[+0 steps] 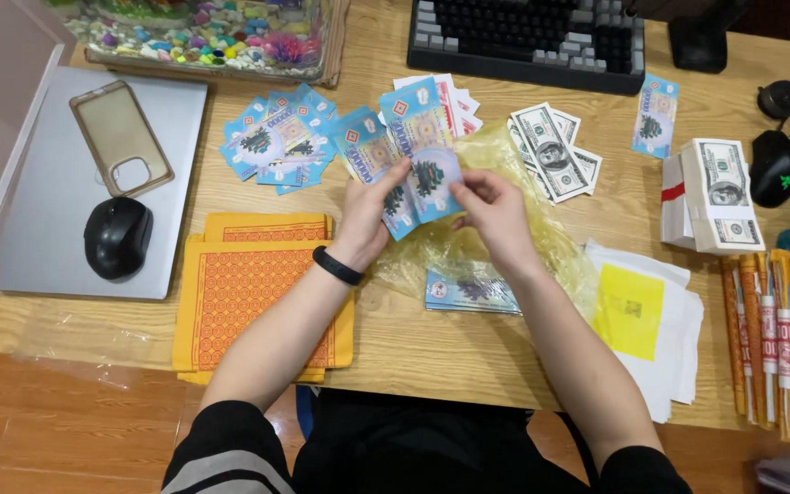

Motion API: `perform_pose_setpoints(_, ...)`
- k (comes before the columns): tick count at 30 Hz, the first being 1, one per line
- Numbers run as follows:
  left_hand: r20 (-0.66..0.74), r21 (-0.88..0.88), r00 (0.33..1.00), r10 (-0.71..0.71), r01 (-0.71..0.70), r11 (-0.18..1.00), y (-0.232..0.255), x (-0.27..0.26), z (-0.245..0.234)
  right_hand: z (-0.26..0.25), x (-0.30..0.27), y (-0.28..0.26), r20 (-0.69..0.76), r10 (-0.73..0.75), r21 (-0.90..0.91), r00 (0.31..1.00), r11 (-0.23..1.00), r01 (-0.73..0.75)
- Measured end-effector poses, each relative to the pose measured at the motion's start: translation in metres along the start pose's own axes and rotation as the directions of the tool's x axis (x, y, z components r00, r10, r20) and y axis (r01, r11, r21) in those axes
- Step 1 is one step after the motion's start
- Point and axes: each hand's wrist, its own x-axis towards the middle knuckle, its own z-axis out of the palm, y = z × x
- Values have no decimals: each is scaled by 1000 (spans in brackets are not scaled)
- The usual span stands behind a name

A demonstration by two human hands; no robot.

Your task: The person assembles paper money packs by placing blue and red paper bills into yellow envelopes, then folding and stacking them. The person repeats this process multiple times, handling different denominations of paper money and organizing them into neat stacks.

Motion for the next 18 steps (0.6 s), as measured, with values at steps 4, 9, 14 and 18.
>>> perform_pose_setpoints(4,15,44,991,129,-130,991,10,-2,-3,1,34,-2,-82,-21,-44,996,999,17)
perform_pose_setpoints(9,489,-94,860,-145,217,972,40,-31,9,34,104,43,75,61,-67,995,996,-56)
perform_pose_setpoints(14,705,12,681,-198,268,963,56,-41,6,104,148,78,315,222,-126,923,973,-191)
perform_pose_setpoints(18,582,-76,812,-47,113,991,68,-40,7,147,149,80,266,280,-251,923,944,-214)
